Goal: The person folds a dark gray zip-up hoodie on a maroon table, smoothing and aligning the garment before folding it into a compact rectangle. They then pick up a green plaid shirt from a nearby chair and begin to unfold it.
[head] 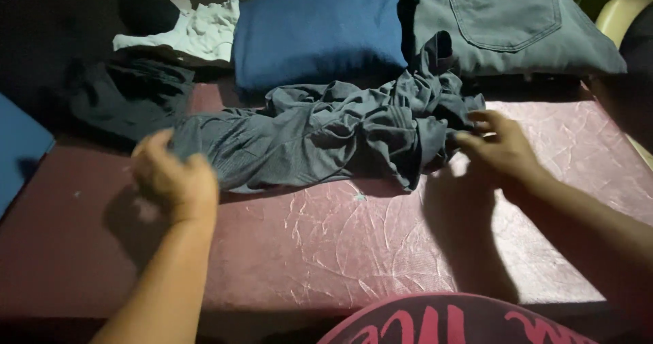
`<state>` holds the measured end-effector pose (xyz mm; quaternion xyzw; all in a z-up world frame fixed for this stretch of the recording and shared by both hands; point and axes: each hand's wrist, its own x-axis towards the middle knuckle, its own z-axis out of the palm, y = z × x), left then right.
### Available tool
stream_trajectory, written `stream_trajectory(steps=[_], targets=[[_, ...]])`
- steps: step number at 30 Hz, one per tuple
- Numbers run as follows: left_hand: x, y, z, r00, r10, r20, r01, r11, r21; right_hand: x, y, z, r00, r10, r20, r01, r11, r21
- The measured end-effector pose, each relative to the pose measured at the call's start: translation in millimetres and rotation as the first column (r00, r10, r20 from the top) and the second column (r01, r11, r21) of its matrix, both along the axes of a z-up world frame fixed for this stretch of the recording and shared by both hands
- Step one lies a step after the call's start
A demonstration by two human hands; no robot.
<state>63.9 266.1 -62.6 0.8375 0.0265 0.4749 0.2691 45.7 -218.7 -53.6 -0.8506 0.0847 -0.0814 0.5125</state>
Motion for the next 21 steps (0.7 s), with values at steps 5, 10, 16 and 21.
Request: stream_trajectory(steps=[5,10,16,21], targets=[[10.0,-42.5,15.2,0.973,-0.19,-0.13,0.215,0.953,0.213,-16.4,61.2,9.9,0.984,0.172,0.052,-0.119,0.841,-0.528],[6.7,-62.5,29.4,0.872,-0.135,-0.471,0.243,0.954,0.175,1.3,37.0,-29.1,0.935,0.354,0.028,-0.278,0.779,-0.562],[22.8,-31.3,21.9,0.885,-0.318,-0.34,0.348,0.937,0.029,-21.9,-26.0,-21.3,0.929,0.371,-0.011,-0.228,0.593,0.772],[44.8,-1.1,10.3,0.413,-0.688,-0.597,0.795,0.592,-0.134,-41.5,-26.7,-2.0,0.564,0.322,-0.76,-0.788,0.486,-0.378]])
